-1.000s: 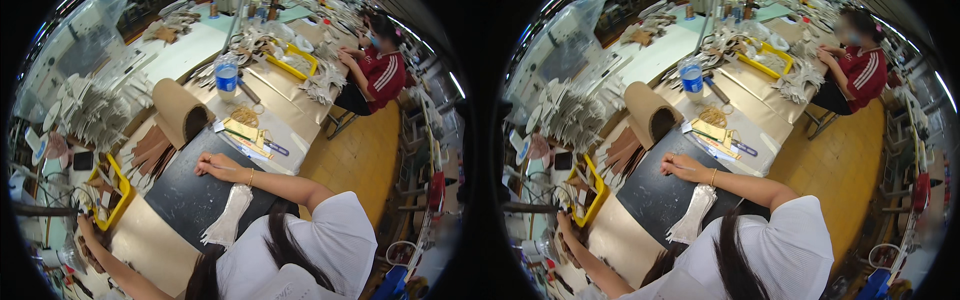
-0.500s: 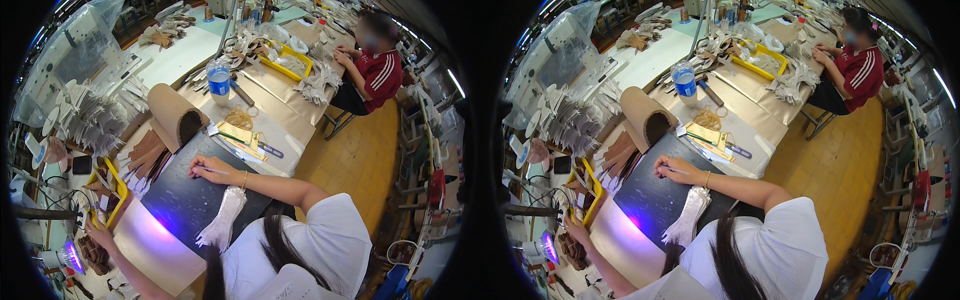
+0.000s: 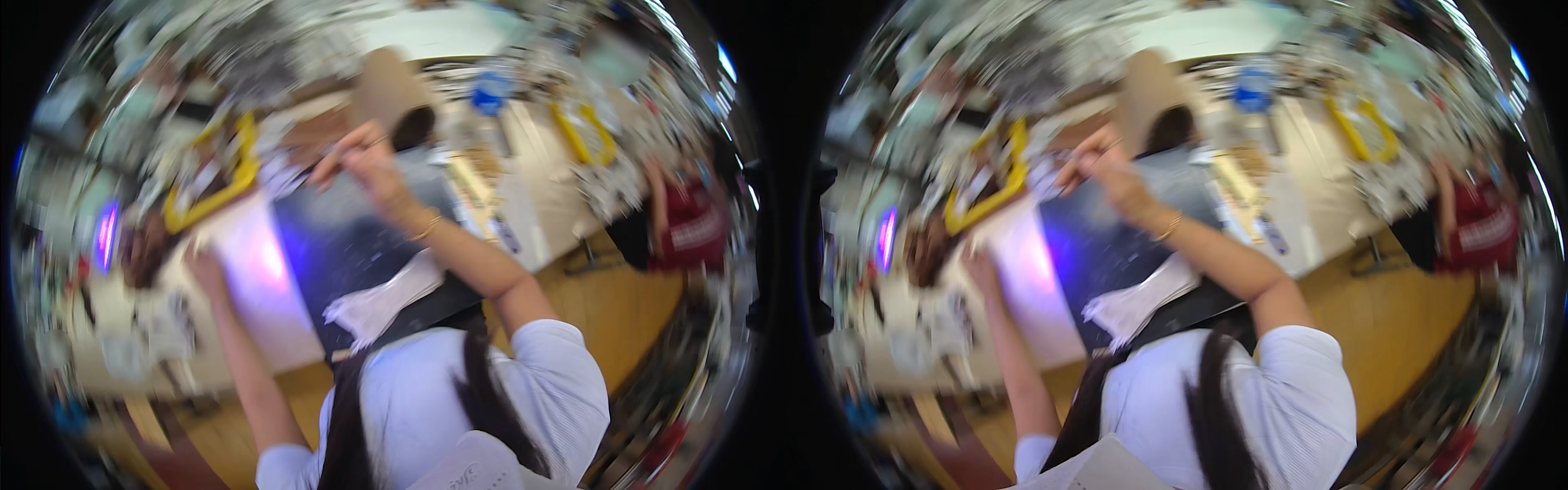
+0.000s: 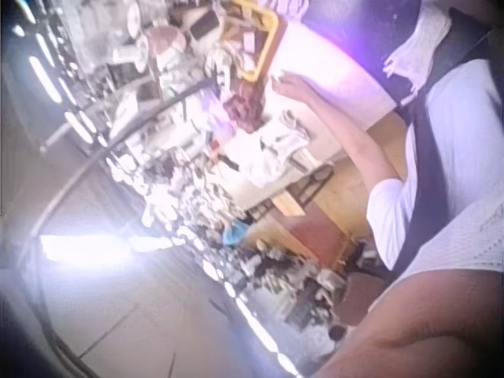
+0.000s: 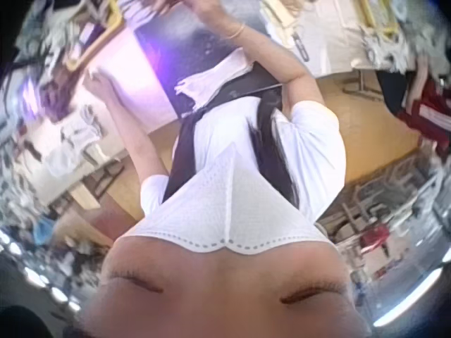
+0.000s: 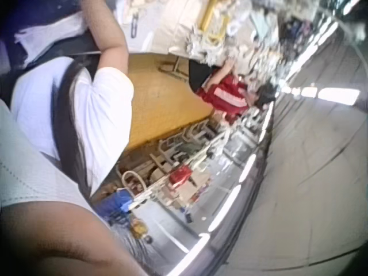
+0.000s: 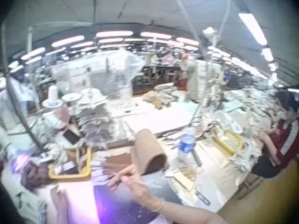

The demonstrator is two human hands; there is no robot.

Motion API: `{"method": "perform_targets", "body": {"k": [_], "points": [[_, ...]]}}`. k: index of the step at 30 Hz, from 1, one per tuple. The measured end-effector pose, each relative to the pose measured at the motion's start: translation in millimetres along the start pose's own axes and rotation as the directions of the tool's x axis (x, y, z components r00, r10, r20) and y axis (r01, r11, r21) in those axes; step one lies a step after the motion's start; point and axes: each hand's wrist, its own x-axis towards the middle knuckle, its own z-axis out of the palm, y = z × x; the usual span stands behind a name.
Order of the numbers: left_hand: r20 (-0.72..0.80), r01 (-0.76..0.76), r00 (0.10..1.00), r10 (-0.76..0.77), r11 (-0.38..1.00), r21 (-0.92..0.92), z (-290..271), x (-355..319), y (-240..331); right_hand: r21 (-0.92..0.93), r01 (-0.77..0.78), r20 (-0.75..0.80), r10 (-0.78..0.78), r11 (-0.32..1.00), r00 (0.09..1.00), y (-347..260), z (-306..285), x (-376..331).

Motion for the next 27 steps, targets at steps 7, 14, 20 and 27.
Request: {"method": "perform_targets", "body": {"k": [7,14,20,27], "points": [[-0.047,-0.120,0.990,0.131,0.974,0.190,-17.1,1.0,27.8,-0.361,-0.328,0.141,0.399,0.873,0.906,52.9,34.6,7.0],[-0.040,-0.060,0.996,0.075,0.954,0.293,-21.5,-1.6,41.7,-0.641,-0.320,0.208,0.559,0.698,0.802,87.9,35.0,4.4],[-0.031,-0.028,0.999,0.040,0.947,0.321,-21.8,-0.7,44.3,-0.778,-0.099,0.326,0.534,0.620,0.780,104.2,53.1,18.2],[-0.049,-0.009,0.999,0.024,0.956,0.293,-20.2,-6.7,44.4,-0.857,0.249,0.493,0.576,0.451,0.653,139.5,56.9,30.5]]}}
